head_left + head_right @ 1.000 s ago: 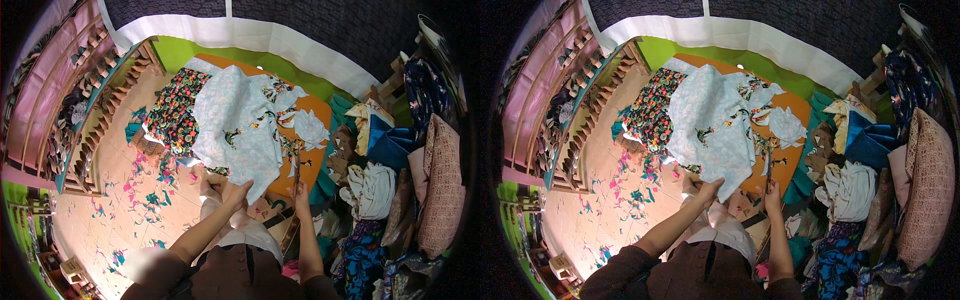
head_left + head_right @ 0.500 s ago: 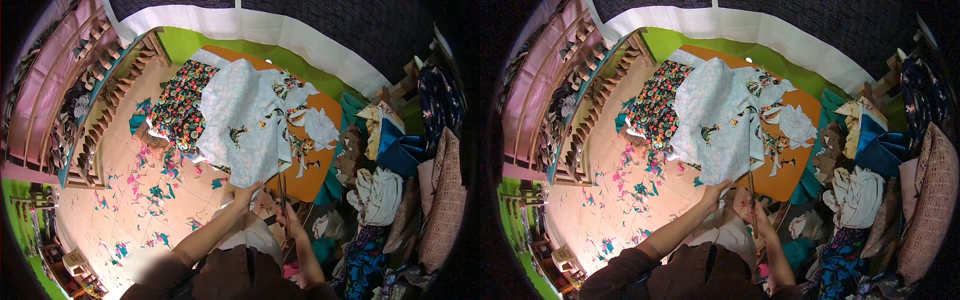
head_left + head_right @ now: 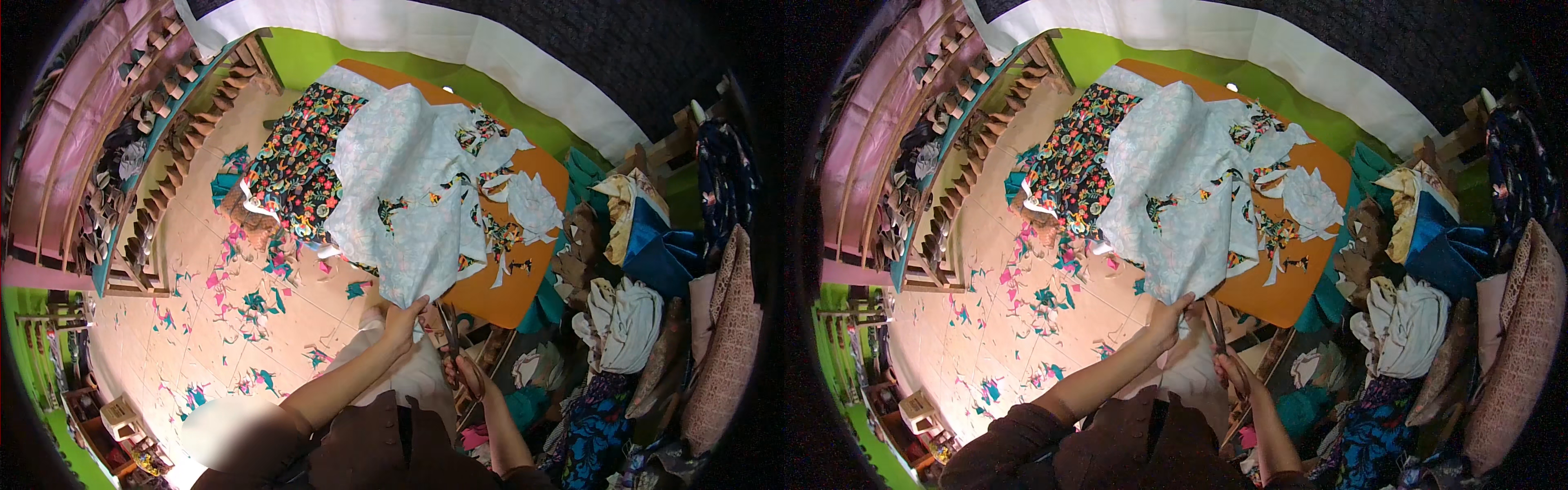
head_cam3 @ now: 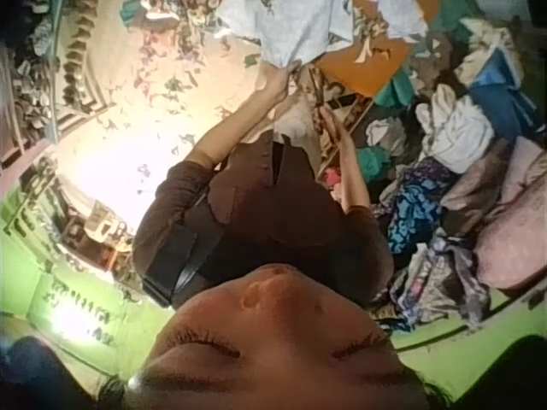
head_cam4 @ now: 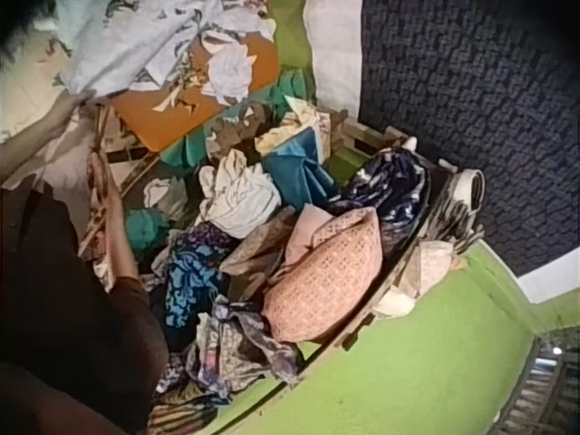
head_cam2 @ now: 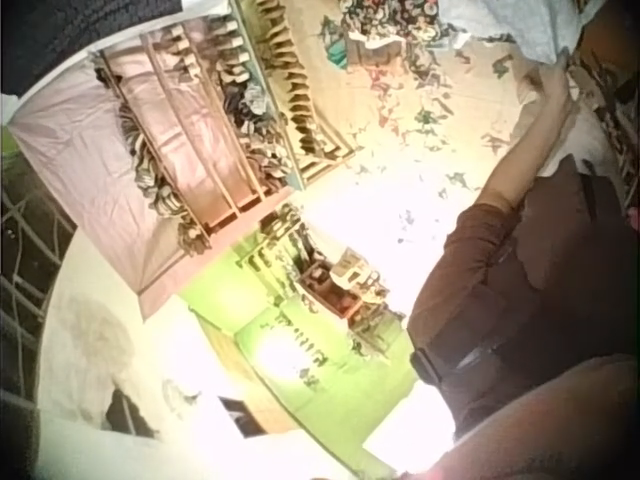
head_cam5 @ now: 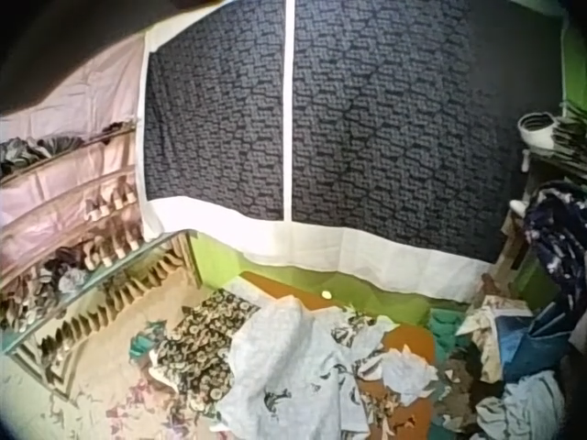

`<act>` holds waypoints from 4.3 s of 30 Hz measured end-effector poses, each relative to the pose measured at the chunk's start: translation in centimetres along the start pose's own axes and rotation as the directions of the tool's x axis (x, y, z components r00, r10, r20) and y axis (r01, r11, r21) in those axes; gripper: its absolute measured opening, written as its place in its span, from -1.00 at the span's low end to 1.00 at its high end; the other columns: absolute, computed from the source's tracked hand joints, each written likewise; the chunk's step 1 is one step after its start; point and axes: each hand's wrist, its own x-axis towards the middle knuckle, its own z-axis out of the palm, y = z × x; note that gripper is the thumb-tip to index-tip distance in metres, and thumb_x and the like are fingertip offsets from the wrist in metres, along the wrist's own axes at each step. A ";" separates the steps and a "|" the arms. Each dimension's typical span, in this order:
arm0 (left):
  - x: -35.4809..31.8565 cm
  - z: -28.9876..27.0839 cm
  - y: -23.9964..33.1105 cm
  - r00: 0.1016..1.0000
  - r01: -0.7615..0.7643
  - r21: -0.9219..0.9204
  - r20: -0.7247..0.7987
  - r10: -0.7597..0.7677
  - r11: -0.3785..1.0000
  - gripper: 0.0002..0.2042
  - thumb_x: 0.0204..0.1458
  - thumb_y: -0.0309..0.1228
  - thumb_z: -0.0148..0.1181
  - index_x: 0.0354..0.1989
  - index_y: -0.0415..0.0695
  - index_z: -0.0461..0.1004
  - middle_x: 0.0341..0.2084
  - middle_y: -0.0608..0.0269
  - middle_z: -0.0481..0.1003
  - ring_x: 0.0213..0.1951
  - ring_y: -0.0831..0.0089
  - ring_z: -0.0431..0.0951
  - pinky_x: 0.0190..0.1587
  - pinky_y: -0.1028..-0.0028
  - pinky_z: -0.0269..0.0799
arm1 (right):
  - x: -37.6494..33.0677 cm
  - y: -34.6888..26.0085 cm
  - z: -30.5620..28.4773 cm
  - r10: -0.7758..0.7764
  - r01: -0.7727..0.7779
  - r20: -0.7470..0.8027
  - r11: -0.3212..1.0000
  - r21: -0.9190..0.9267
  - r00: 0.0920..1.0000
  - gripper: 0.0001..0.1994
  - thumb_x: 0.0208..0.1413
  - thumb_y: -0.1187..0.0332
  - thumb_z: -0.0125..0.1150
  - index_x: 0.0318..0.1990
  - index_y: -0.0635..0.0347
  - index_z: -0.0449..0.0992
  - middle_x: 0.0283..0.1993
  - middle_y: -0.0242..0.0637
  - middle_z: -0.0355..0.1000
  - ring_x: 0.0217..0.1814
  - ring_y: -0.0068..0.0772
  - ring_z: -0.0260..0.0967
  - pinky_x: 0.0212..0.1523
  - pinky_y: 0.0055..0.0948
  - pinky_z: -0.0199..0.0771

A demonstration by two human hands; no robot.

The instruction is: Cutting patterns out of fabric using scissors.

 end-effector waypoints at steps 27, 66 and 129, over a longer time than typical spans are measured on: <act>0.7 4.1 -1.8 0.890 -0.409 -0.072 -0.252 0.380 0.910 -0.54 -0.15 -0.57 0.09 -0.06 -0.19 0.05 -0.35 0.19 0.31 -0.46 0.48 0.36 -0.51 0.55 0.32 | 4.0 -8.1 -2.9 0.148 -0.116 0.158 0.974 -0.196 0.976 -0.47 -0.04 -0.20 -0.26 -0.22 0.12 0.16 -0.60 -0.55 -0.01 -0.69 -0.76 -0.13 -0.77 -0.74 -0.11; -1.8 4.1 1.0 0.961 -0.227 -0.075 -0.179 0.210 0.971 -0.52 -0.22 -0.66 0.10 -0.09 -0.19 0.08 -0.36 0.12 0.35 -0.50 0.36 0.44 -0.62 0.42 0.47 | 5.3 -10.1 -1.4 0.246 -0.239 0.247 0.969 -0.059 0.937 -0.34 -0.06 -0.26 -0.38 -0.10 0.15 0.25 -0.62 -0.58 -0.03 -0.71 -0.80 -0.17 -0.77 -0.78 -0.13; -2.1 1.9 -0.5 0.975 -0.170 0.226 -0.102 0.197 0.959 -0.31 -0.29 -0.54 0.23 0.07 -0.22 -0.02 -0.21 0.13 0.32 -0.29 0.40 0.40 -0.35 0.49 0.38 | 8.1 -12.0 -2.0 0.236 -0.173 0.152 0.924 -0.342 0.960 -0.38 -0.07 -0.30 -0.43 -0.53 0.16 0.23 -0.76 -0.58 -0.07 -0.84 -0.76 -0.18 -0.84 -0.74 -0.16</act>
